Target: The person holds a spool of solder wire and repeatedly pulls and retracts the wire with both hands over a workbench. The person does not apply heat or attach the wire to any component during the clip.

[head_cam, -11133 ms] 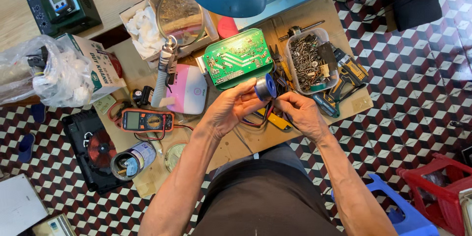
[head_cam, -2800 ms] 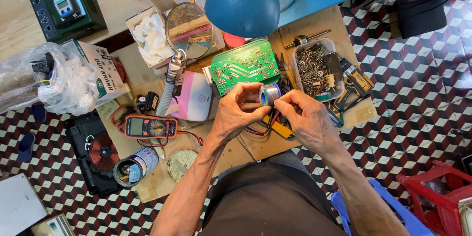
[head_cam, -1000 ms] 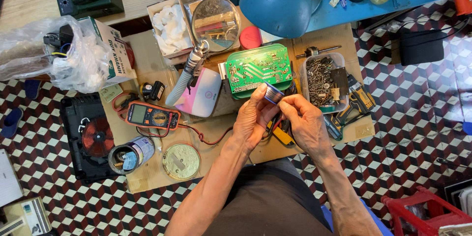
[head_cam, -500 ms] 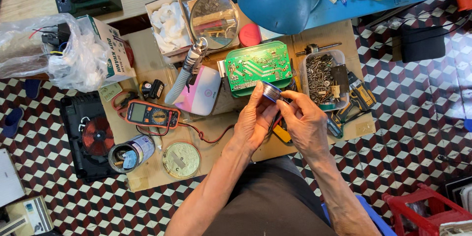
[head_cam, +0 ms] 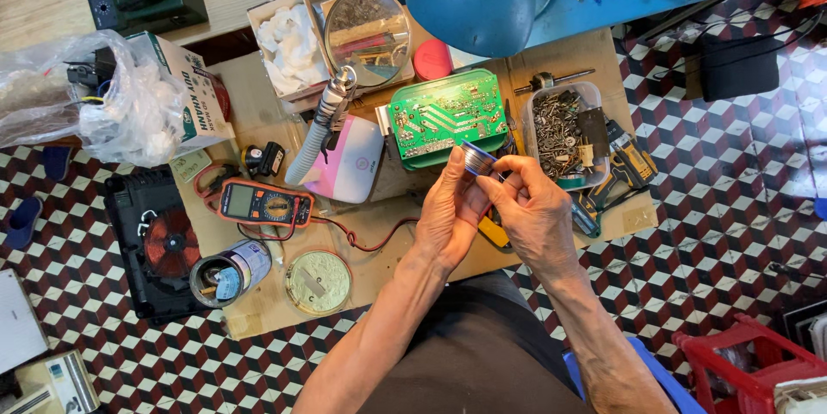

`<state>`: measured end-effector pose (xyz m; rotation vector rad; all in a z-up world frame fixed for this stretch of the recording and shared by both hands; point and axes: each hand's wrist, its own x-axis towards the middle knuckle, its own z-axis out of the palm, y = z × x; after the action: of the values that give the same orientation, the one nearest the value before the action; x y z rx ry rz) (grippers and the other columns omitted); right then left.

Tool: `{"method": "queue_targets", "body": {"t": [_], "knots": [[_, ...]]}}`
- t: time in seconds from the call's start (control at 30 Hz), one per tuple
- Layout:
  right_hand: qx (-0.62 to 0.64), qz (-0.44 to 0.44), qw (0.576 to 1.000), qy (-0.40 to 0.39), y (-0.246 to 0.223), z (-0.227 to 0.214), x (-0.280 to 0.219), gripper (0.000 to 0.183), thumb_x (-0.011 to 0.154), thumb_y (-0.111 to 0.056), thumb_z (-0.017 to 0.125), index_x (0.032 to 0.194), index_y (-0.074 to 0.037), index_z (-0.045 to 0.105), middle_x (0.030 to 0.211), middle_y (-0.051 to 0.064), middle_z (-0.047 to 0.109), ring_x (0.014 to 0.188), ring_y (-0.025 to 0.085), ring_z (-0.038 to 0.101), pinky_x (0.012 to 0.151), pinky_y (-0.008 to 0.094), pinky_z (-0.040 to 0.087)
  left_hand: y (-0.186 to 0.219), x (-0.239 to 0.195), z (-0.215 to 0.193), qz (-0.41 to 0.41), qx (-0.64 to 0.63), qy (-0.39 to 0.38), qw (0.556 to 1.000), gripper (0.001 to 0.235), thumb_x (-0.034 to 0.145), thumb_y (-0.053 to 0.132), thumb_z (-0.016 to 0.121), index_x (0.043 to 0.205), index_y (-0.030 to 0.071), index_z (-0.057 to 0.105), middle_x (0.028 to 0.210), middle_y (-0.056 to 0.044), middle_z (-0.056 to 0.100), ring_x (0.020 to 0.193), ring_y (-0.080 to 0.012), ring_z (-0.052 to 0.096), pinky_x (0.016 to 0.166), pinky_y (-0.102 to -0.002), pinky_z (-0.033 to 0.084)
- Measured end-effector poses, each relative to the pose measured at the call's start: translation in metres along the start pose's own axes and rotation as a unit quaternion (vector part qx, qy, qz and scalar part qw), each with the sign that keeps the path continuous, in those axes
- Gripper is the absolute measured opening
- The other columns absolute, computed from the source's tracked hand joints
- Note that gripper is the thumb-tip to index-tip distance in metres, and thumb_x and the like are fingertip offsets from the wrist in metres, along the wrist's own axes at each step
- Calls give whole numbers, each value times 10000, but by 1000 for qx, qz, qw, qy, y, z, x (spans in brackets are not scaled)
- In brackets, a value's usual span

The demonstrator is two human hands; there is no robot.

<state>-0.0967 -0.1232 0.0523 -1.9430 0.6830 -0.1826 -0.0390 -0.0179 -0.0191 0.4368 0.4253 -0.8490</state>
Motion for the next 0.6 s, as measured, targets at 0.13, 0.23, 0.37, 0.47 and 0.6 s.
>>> {"method": "queue_targets", "body": {"t": [0.13, 0.23, 0.37, 0.47, 0.6], "knots": [[20, 5, 1000, 5, -4, 1, -1, 243, 918, -115, 765, 1122, -48, 651, 724, -43, 582, 586, 5, 459, 485, 201, 377, -3, -5, 1, 31, 27, 5, 999, 426, 959, 354, 718, 1240, 64, 584, 1144, -51, 660, 1050, -173, 666, 923, -329, 577], [66, -12, 998, -7, -5, 8, -3, 247, 944, -101, 736, 1173, -65, 649, 739, -45, 541, 603, -10, 464, 492, 186, 382, -9, -5, 2, 49, 23, -4, 999, 446, 965, 334, 725, 1266, 60, 542, 1166, -54, 650, 1074, -177, 655, 944, -334, 578], [33, -50, 997, 38, -2, 16, -6, 242, 951, -71, 748, 1177, -50, 666, 776, -48, 551, 637, 0, 433, 533, 184, 383, -10, -4, 1, 73, 20, 0, 997, 463, 955, 293, 736, 1296, 71, 517, 1162, -56, 650, 1072, -166, 650, 940, -333, 580], [40, -49, 997, 51, 3, 18, -9, 235, 957, -69, 740, 1178, -48, 662, 787, -59, 559, 640, -5, 435, 543, 179, 389, -9, -5, 2, 86, 43, 14, 995, 475, 950, 237, 751, 1318, 91, 487, 1164, -57, 650, 1054, -158, 641, 901, -317, 568], [59, -51, 995, 54, 6, 19, -11, 224, 969, -64, 729, 1180, -48, 656, 809, -58, 559, 660, -9, 440, 566, 169, 408, -9, -9, 5, 113, 93, 3, 989, 517, 927, 196, 750, 1354, 92, 477, 1195, -45, 649, 1057, -143, 646, 873, -289, 563]]}}
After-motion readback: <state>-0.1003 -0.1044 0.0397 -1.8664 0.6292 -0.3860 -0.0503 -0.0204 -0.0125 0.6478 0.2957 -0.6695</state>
